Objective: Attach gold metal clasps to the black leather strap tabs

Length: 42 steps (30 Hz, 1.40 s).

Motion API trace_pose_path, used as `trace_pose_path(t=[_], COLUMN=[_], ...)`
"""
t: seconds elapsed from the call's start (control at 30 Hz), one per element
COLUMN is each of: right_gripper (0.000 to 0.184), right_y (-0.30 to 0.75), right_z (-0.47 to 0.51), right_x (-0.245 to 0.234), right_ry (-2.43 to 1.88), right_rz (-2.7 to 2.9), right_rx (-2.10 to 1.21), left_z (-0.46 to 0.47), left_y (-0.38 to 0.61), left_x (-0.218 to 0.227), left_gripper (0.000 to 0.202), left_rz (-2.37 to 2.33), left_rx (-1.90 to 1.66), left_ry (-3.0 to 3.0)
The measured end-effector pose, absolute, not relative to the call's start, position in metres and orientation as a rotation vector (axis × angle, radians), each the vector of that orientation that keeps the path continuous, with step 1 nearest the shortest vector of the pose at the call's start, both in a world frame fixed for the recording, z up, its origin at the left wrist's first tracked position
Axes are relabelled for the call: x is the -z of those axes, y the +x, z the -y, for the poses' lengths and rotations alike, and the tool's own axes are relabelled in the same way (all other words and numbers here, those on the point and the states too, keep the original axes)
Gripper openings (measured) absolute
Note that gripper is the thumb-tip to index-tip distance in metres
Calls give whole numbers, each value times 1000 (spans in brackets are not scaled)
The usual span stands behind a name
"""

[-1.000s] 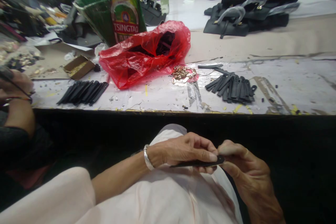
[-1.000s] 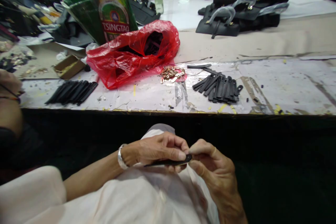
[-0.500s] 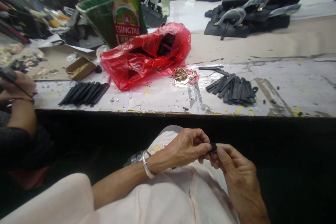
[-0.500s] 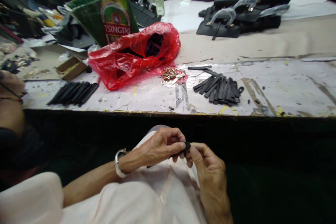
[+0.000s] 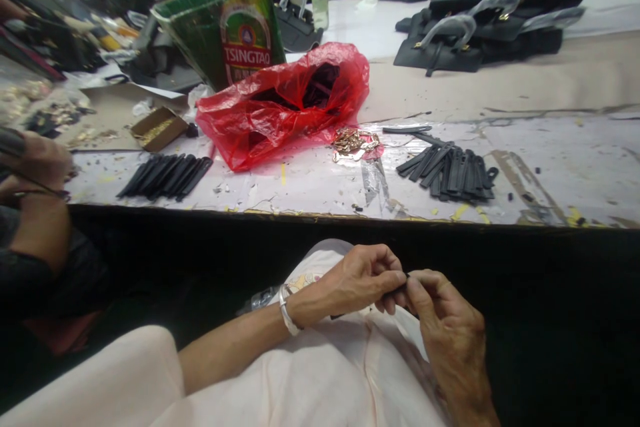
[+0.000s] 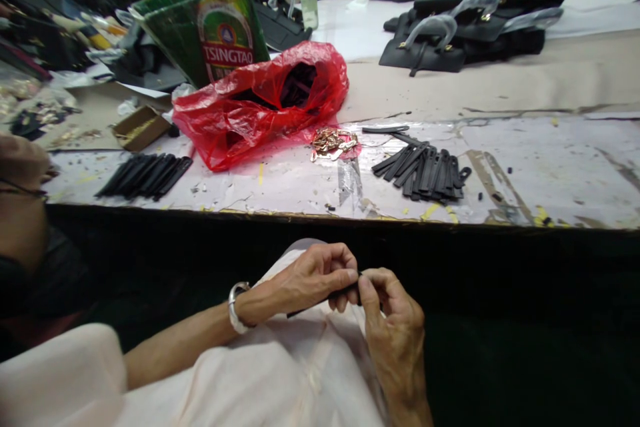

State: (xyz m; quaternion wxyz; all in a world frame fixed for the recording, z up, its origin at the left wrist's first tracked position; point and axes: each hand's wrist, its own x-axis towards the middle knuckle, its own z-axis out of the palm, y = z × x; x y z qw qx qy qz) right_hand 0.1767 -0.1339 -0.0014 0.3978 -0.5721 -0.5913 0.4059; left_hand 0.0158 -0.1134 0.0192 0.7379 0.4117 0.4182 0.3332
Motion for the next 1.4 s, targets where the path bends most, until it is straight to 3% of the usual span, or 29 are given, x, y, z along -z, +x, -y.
trace_pose_path(t=[0.23, 0.37, 0.5, 1.4], right_gripper=[33, 32, 34, 39], right_y=[177, 176, 177, 177], right_z=[133, 133, 133, 133], right_x=[6, 6, 11, 28], right_ry=[-1532, -1611, -1649, -1560], right_rz=[1381, 1364, 1305, 1080], right_rx=[-1137, -1066, -1033, -1291], left_z=[114, 117, 123, 129], left_y=[19, 13, 0, 11], left_x=[-16, -18, -17, -2], left_gripper=[42, 50, 43, 43], left_rz=[-921, -863, -789, -909], left_rx=[-720, -663, -611, -651], left_ry=[943, 759, 726, 777])
